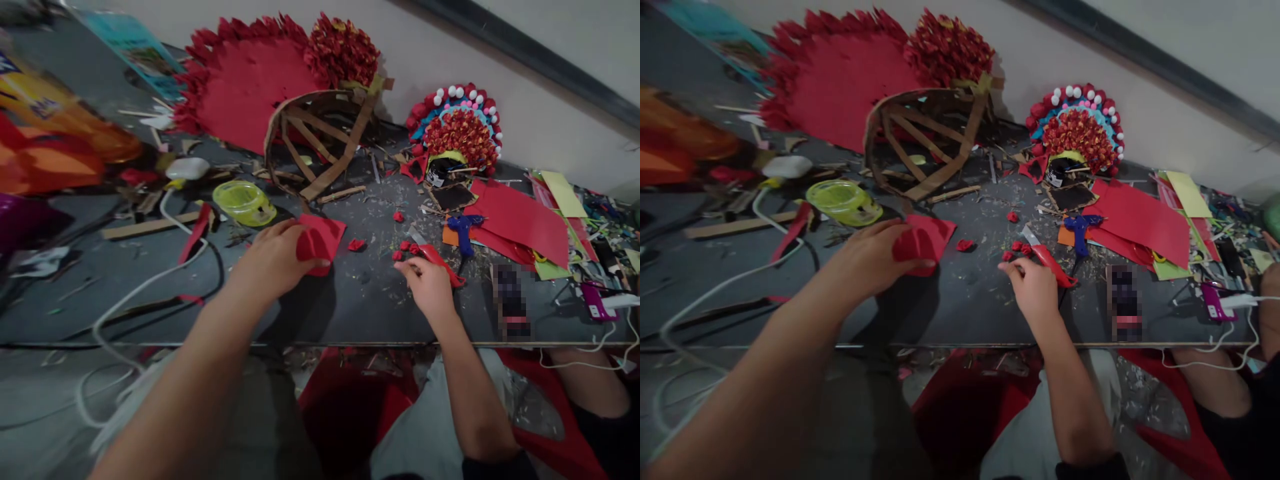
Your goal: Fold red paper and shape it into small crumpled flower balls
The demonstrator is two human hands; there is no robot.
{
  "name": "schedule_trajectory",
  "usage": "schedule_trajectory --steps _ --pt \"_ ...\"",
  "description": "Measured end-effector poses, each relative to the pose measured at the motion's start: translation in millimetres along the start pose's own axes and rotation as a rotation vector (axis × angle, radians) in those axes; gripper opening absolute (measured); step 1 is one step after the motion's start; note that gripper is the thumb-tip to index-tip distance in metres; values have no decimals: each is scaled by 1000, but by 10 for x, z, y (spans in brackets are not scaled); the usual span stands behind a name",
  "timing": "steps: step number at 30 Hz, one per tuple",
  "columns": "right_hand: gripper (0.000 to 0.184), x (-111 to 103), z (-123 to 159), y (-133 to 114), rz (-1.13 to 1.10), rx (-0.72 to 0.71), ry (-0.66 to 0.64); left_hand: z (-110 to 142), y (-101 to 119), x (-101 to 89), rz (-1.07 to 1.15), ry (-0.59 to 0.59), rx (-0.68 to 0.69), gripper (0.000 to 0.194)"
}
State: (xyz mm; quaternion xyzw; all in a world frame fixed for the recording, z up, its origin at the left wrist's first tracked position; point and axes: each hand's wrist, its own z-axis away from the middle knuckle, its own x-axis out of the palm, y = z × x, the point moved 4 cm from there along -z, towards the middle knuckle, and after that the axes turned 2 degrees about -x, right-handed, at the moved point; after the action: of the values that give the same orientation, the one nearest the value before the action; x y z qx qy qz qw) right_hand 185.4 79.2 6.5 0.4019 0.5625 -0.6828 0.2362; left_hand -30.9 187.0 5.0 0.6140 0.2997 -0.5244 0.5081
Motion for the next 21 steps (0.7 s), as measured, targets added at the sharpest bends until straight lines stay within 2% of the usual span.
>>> schedule_trajectory --steps 4,9,12,14,15,17,19,21 --pt "25 18 31 -57 -22 -36 21 -30 -33 38 -36 -70 -39 43" --pt "25 28 74 -123 -2 -85 32 16 27 -95 -45 0 -137 46" --pt "28 37 81 -133 -2 -104 31 77 33 -191 -52 12 -245 37" --pt "29 52 86 -144 -46 -127 31 121 55 -234 9 55 -271 31" --pt "29 62 92 -155 -85 -147 32 139 89 -243 80 88 -238 28" --pt "33 88 110 -189 -173 -200 25 174 211 -218 308 114 -86 30" --pt "45 114 134 -234 -229 -263 20 217 379 -134 580 16 77 38" --pt "52 124 163 -284 -243 -338 47 269 556 -34 810 -142 185 40"
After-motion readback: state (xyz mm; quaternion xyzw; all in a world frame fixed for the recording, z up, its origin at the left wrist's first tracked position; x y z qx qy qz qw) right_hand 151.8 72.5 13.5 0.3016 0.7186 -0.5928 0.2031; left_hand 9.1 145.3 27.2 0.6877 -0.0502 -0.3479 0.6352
